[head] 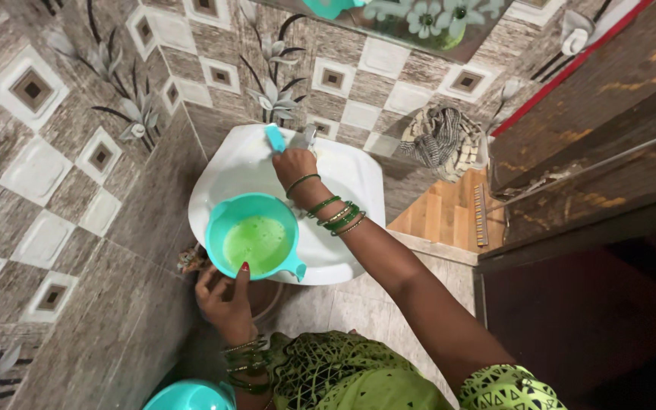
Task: The person uses a blue scrub brush to clean the inside of a white bathroom sink. They repeatedly dip the brush into a turquoise bowl containing green soapy water and scrub the sink basin and faucet area.
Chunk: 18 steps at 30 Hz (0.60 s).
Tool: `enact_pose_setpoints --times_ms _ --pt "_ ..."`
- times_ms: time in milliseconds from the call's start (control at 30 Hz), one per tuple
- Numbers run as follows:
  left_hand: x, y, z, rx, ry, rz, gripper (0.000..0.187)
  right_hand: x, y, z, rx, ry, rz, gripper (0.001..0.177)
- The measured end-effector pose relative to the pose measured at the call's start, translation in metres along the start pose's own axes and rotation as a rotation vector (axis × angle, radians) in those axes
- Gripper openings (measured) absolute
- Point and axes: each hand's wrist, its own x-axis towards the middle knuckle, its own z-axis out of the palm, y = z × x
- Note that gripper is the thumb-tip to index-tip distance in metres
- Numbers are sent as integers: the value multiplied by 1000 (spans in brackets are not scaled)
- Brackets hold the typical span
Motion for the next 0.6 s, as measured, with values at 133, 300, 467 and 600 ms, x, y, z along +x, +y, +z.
enact_pose_setpoints --times_ms 133,300,467,600 --pt "3 -4 -4 -85 -40 -59 26 -5 4 1 72 -22 -3 11" --pt "2 -5 -8 -149 14 -84 21 -27 10 2 241 -88 -14 29" --pt "4 -7 -17 -169 65 -89 14 -74 3 -2 377 -4 -134 49" --pt "4 -5 -19 -227 127 -71 11 -121 -28 -12 457 -124 -100 51"
